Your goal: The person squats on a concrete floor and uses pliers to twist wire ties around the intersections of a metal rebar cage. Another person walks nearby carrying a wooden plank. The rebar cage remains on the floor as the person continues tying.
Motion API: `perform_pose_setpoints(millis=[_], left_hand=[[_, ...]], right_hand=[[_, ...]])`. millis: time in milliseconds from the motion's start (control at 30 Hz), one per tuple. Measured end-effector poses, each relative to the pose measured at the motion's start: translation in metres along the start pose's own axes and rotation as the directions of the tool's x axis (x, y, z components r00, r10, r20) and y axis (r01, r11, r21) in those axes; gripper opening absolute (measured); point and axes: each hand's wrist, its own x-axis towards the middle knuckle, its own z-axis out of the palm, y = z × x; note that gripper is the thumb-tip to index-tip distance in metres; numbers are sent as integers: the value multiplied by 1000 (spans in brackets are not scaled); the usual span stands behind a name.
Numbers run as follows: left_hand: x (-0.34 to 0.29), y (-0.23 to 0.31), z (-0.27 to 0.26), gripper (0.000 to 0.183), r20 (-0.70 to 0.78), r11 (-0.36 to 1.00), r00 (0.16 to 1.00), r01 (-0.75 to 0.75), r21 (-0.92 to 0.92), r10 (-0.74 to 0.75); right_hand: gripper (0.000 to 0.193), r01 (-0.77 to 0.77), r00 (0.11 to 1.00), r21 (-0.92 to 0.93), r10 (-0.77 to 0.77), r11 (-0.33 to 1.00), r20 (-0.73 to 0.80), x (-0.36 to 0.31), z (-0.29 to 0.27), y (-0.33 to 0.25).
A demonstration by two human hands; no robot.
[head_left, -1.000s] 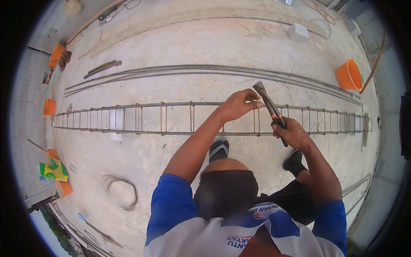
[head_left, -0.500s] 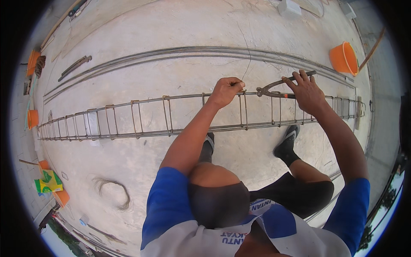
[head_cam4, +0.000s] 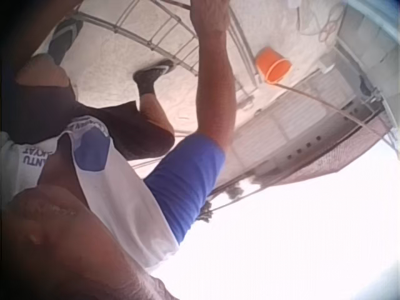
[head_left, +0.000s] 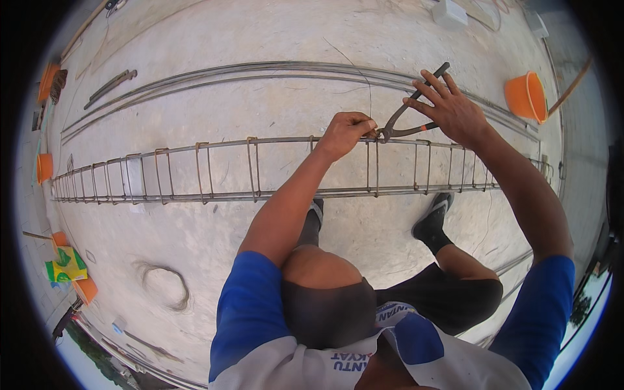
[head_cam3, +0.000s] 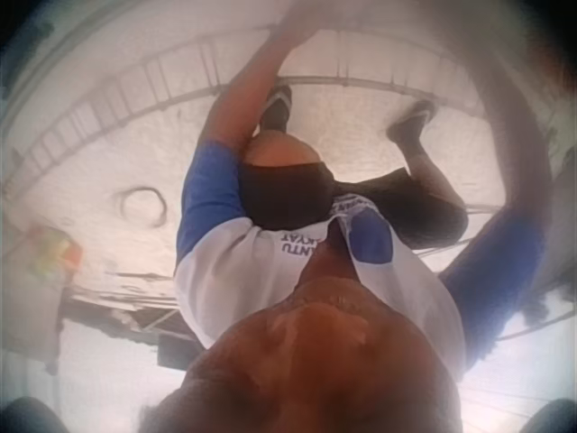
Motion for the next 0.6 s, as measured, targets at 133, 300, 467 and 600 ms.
perform_pose_setpoints(millis=[133,300,467,600], left_hand=[[2,-5,0,27,-3,1000,1000,-28,-13,28],[1,-3,0,26,10,999,999,-40,-7,40],[4,-8,9,37,7,992,994,-106,67,105],[4,-1,46,53,-2,915,961,-265,303,278]], right_hand=[[63,31,997,-48,-34,998,-66,5,-4,-2],[26,-18,999,9,18,1000,36,20,-14,-1],[10,-64,958,139,21,988,285,37,-49,-2],[11,-162,867,287,-3,944,498,41,-78,-1]])
